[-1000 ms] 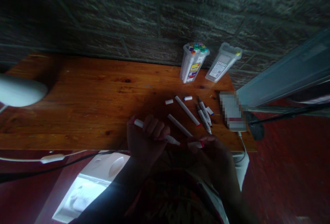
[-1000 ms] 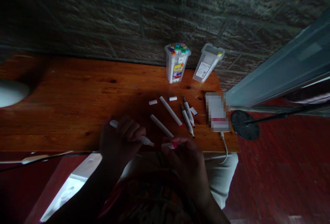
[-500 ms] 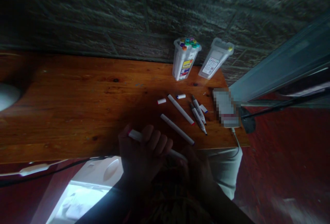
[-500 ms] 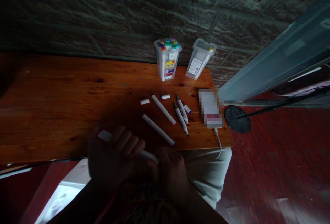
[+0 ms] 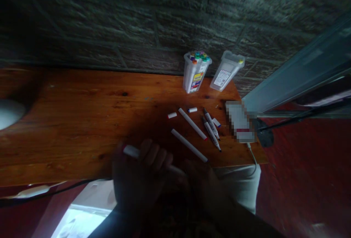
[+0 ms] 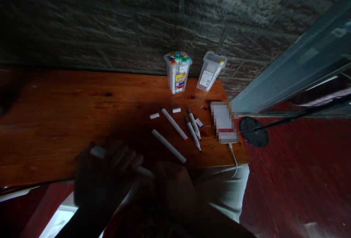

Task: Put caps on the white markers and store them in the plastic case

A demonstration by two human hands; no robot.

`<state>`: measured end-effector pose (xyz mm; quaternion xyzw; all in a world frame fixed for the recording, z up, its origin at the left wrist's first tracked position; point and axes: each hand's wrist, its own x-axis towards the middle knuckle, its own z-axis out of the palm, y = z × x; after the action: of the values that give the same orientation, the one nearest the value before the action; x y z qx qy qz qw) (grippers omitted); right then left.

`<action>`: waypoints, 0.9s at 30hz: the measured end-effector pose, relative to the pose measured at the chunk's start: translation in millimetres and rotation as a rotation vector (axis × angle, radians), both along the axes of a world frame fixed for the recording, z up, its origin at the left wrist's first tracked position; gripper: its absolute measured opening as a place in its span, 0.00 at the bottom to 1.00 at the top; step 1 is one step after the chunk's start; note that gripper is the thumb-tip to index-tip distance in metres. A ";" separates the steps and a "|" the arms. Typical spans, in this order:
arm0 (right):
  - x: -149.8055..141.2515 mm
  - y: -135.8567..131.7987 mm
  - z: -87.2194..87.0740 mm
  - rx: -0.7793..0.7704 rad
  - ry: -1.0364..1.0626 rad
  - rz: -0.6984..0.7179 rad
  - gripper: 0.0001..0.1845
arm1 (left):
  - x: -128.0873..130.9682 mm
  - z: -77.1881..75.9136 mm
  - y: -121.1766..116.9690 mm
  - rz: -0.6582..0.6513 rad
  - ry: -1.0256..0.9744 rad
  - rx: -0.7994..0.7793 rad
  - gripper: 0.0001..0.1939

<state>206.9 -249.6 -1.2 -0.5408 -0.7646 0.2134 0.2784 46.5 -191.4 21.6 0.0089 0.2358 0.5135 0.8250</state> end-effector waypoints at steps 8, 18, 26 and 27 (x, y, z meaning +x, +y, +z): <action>66.7 47.1 5.2 0.074 -0.345 -0.264 0.13 | -9.8 -7.1 46.2 0.069 0.283 -0.060 0.17; 78.0 47.8 -21.4 0.033 -0.285 -0.298 0.13 | -29.6 -30.8 50.8 -0.091 0.767 0.316 0.17; 84.6 31.5 -12.3 -0.177 0.081 -0.360 0.16 | -55.5 -47.8 91.7 -0.060 1.916 0.794 0.21; 83.2 28.4 -9.4 -0.210 0.121 -0.363 0.17 | -54.8 -50.0 93.4 -0.091 1.947 0.815 0.20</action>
<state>290.1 -221.2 -10.6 -0.6817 -0.6103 0.2701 0.2996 -8.2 -98.0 -28.3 0.7025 0.6050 0.2936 0.2329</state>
